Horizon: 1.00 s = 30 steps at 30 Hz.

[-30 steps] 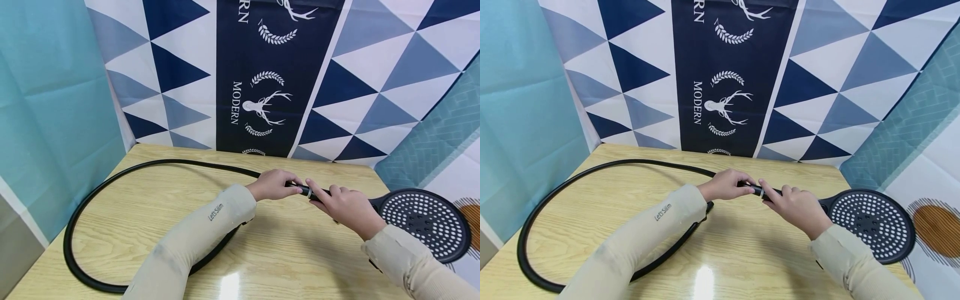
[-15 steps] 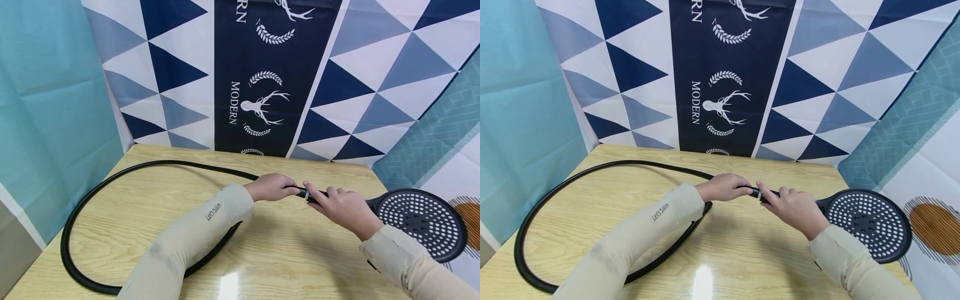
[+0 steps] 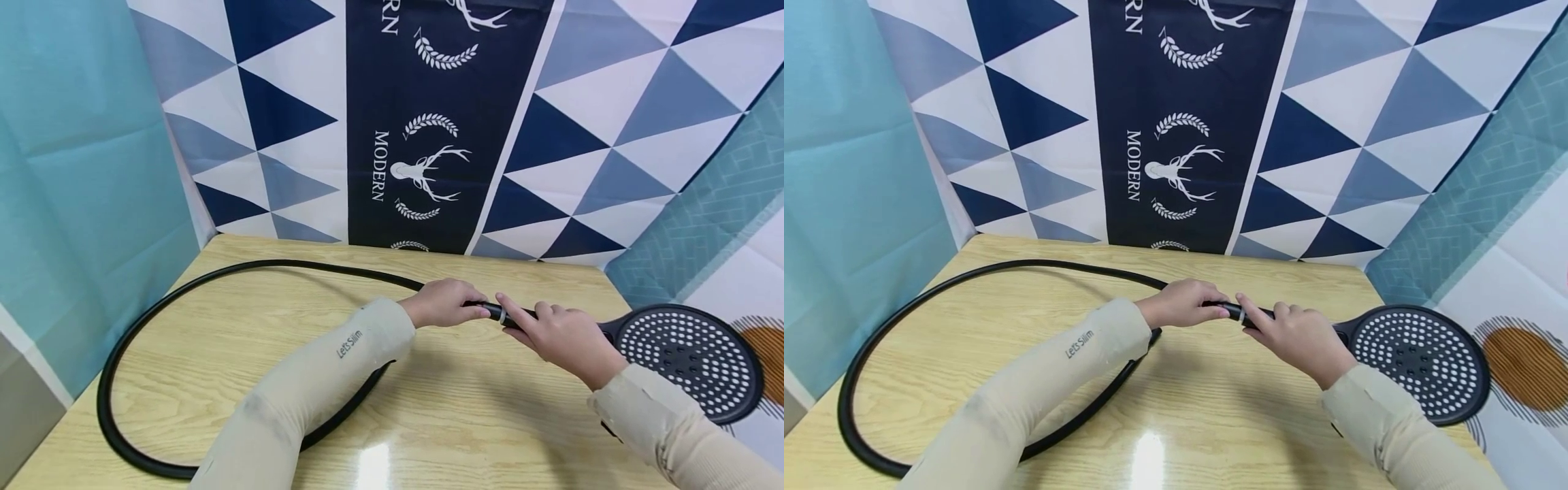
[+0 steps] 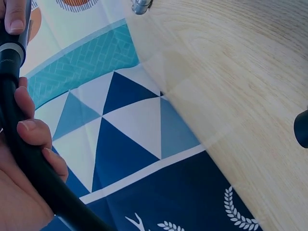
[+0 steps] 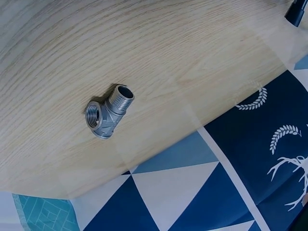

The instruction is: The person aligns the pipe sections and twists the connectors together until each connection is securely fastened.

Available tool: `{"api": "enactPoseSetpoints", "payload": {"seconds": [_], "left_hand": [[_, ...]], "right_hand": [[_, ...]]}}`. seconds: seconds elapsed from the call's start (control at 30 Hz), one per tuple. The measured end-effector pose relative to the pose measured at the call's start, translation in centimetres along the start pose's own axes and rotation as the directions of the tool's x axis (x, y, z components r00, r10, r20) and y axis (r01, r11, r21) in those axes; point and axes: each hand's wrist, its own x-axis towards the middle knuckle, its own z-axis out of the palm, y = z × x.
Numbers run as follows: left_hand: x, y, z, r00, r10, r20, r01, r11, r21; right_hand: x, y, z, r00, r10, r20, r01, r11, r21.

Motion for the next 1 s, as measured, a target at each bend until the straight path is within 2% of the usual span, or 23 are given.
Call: {"api": "enactPoseSetpoints", "payload": {"seconds": [0.17,0.3,0.43,0.57,0.83,1.0], "left_hand": [[0.1,0.3,0.0,1.0,-0.011,-0.01,0.011,1.0,0.012],[0.2,0.7,-0.1,0.998,-0.047,-0.03,0.049,0.998,0.035],[0.4,0.9,-0.1,0.997,-0.067,-0.026,0.068,0.998,0.011],[0.4,0.9,0.1,0.998,-0.065,-0.023,0.064,0.998,-0.024],[0.4,1.0,0.1,0.997,-0.066,-0.038,0.067,0.998,0.011],[0.1,1.2,0.0,0.997,-0.06,-0.038,0.06,0.998,-0.007]], "right_hand": [[0.0,0.1,-0.2,1.0,0.001,0.018,-0.001,1.0,-0.014],[0.1,0.3,-0.5,0.999,0.016,0.043,-0.015,1.0,-0.021],[0.0,0.4,-0.6,0.999,0.015,0.042,-0.013,0.999,-0.029],[-0.1,0.4,-0.8,0.999,0.002,0.034,0.0,0.999,-0.042],[-0.1,0.3,-1.1,0.999,0.009,0.041,-0.007,0.999,-0.048],[-0.1,0.2,-1.1,1.0,-0.002,0.029,0.003,0.999,-0.052]]}}
